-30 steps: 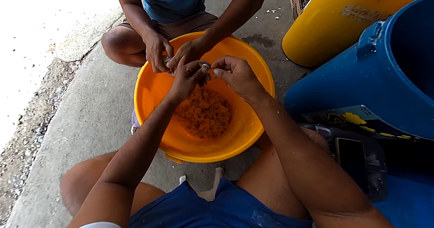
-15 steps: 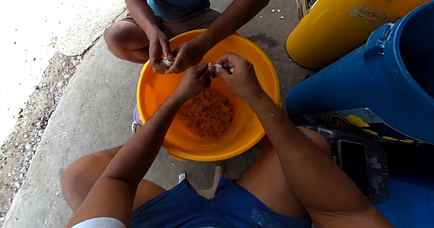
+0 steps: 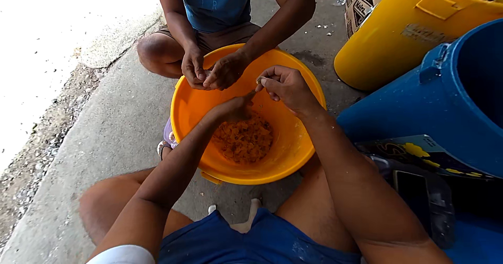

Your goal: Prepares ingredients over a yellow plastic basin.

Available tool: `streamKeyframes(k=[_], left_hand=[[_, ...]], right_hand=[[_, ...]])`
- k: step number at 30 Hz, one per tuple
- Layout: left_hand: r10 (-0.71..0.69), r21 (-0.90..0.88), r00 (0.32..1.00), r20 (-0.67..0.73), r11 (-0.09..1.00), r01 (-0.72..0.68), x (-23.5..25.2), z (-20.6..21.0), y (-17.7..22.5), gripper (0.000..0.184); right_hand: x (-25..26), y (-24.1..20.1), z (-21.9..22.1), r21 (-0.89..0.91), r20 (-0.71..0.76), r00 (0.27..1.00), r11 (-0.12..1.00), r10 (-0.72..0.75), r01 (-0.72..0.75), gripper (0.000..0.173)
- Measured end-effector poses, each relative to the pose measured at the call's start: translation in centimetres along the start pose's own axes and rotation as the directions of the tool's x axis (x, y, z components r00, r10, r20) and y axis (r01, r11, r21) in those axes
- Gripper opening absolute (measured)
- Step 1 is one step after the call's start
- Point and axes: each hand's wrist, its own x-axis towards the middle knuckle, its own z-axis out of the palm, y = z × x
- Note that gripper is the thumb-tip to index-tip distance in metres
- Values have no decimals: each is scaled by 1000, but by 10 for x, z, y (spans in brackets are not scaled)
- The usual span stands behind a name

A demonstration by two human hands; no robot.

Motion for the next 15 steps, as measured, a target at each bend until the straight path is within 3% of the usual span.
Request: streamKeyframes(k=[2, 3, 5, 7, 11, 15], left_hand=[[-42, -236, 997, -72, 971, 24, -7, -2, 2, 67], [-76, -445, 983, -166, 896, -6, -12, -3, 4, 54], [-154, -760, 941, -301, 635, -139, -22, -2, 9, 37], [-151, -840, 925, -350, 487, -238, -38, 3, 15, 34], [-223, -848, 873, -434, 429, -312, -70, 22, 34, 42], [-341, -891, 826, -448, 239, -385, -80, 36, 45, 50]], right_hand=[[-1, 1, 6, -42, 20, 999, 999, -29, 30, 17], [-2, 1, 9, -61, 31, 998, 997, -53, 55, 18], [-6, 0, 17, -78, 48, 995, 993, -90, 93, 21], [-11, -3, 25, -94, 43, 994, 990, -98, 101, 21], [-4, -5, 37, -126, 46, 994, 987, -99, 104, 16], [-16, -13, 58, -371, 77, 986, 914, -145, 164, 16]])
